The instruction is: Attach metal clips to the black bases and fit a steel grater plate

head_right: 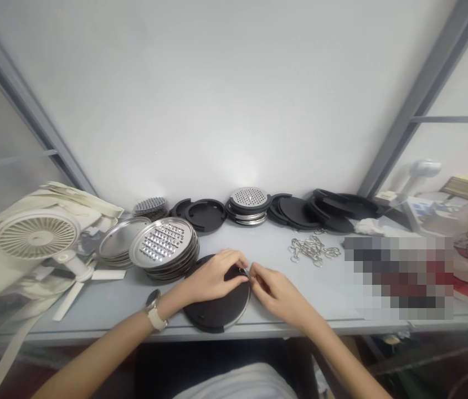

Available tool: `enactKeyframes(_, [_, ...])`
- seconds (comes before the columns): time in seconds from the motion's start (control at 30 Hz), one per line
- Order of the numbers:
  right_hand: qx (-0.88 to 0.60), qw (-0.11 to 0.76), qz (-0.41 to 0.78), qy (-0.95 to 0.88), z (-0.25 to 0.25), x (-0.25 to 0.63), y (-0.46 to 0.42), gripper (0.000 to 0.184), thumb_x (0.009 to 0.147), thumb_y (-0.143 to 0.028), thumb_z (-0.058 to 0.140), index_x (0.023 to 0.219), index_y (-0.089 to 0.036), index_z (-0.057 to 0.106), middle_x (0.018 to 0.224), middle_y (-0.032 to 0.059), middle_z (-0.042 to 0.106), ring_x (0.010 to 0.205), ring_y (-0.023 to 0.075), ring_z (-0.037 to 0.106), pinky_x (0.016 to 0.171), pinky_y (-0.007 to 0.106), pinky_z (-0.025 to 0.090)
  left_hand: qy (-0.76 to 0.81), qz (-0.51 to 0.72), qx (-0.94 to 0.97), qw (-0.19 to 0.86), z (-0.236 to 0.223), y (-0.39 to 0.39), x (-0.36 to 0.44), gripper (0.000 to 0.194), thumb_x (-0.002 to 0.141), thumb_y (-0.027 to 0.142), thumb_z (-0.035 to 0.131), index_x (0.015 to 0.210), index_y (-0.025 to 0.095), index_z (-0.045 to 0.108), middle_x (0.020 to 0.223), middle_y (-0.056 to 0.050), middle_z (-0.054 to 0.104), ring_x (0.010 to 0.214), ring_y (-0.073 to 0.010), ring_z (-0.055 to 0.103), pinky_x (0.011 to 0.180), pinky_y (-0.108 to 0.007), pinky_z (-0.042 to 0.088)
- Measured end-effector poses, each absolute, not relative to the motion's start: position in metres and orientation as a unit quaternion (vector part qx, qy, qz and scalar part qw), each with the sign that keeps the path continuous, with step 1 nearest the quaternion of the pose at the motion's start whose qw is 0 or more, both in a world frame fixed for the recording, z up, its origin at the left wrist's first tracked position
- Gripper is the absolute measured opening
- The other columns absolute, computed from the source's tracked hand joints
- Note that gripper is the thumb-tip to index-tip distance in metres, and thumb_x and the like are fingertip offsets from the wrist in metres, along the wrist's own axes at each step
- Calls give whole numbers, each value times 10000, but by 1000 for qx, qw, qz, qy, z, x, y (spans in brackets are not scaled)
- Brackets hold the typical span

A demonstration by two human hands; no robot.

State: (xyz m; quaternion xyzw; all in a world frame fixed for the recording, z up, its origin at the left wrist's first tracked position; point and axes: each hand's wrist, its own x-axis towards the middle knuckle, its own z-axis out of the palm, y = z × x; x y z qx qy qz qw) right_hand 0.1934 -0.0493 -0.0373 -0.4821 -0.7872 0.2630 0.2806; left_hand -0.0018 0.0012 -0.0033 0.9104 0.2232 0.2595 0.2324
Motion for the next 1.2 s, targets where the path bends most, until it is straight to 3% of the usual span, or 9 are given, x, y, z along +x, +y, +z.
enactKeyframes(0.6, [-492,287,258,-780,-37,192,-48,218,947,-292,364,743,-218,383,603,-67,382,538,110,341,521,222,293,216,254,907,257,-1,0,-2,86,880,191,550,965,187,536,959,-39,591,938,-176,559,873,-313,439])
enactKeyframes(0.9, [-484,282,251,-789,-35,193,-48,246,983,-337,313,809,-215,438,696,-27,511,611,138,476,612,243,386,221,254,904,264,-3,0,-2,185,876,188,561,1060,188,537,1049,-57,601,990,-181,568,905,-316,445])
enactKeyframes(1.2, [-489,297,258,-778,-35,193,-48,276,996,-352,289,826,-221,461,694,-15,539,617,152,501,618,254,402,207,253,908,263,-2,0,-3,184,881,161,539,1064,184,534,1025,-56,591,983,-178,559,902,-311,449])
